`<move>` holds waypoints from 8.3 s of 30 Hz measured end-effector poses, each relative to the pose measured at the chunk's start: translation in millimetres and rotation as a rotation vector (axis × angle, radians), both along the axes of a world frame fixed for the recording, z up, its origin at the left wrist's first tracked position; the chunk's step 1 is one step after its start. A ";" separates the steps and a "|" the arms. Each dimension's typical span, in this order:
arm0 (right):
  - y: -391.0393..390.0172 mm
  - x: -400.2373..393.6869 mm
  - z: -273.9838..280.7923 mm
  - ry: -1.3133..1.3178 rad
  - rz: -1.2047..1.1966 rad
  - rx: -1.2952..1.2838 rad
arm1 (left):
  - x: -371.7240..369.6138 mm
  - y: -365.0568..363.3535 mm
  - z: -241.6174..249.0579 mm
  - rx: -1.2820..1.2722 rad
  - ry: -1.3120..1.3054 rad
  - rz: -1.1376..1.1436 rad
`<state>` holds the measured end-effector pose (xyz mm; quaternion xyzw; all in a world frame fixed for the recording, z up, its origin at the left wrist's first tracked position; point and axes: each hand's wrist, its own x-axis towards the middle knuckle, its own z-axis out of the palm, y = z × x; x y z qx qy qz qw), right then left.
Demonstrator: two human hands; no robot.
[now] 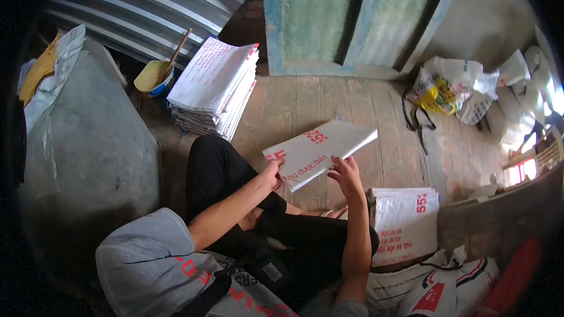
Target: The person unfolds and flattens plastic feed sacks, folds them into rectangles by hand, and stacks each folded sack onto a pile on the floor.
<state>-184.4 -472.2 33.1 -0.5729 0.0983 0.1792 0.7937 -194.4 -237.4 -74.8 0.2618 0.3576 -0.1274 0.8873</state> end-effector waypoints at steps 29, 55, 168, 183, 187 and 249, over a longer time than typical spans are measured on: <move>3.7 6.6 -7.1 -0.035 0.146 -0.262 | 92.9 342.8 91.1 0.766 -0.225 0.388; -181.5 -105.2 -55.8 0.817 -2.131 0.572 | 44.3 88.3 87.0 1.340 -0.992 -1.143; -158.5 -43.2 -8.9 -0.534 -1.190 -0.806 | 27.7 34.8 53.8 1.705 -1.463 -1.364; -26.7 -29.0 -29.6 -0.333 0.472 -1.113 | 58.5 62.8 35.0 2.019 -0.767 -1.364; -43.2 -30.9 -40.5 -0.332 0.339 -1.317 | 80.0 75.9 26.3 2.009 -0.504 -1.244; -54.6 15.0 -70.8 0.239 -0.285 0.029 | 53.8 6.4 41.7 0.232 -0.382 -0.234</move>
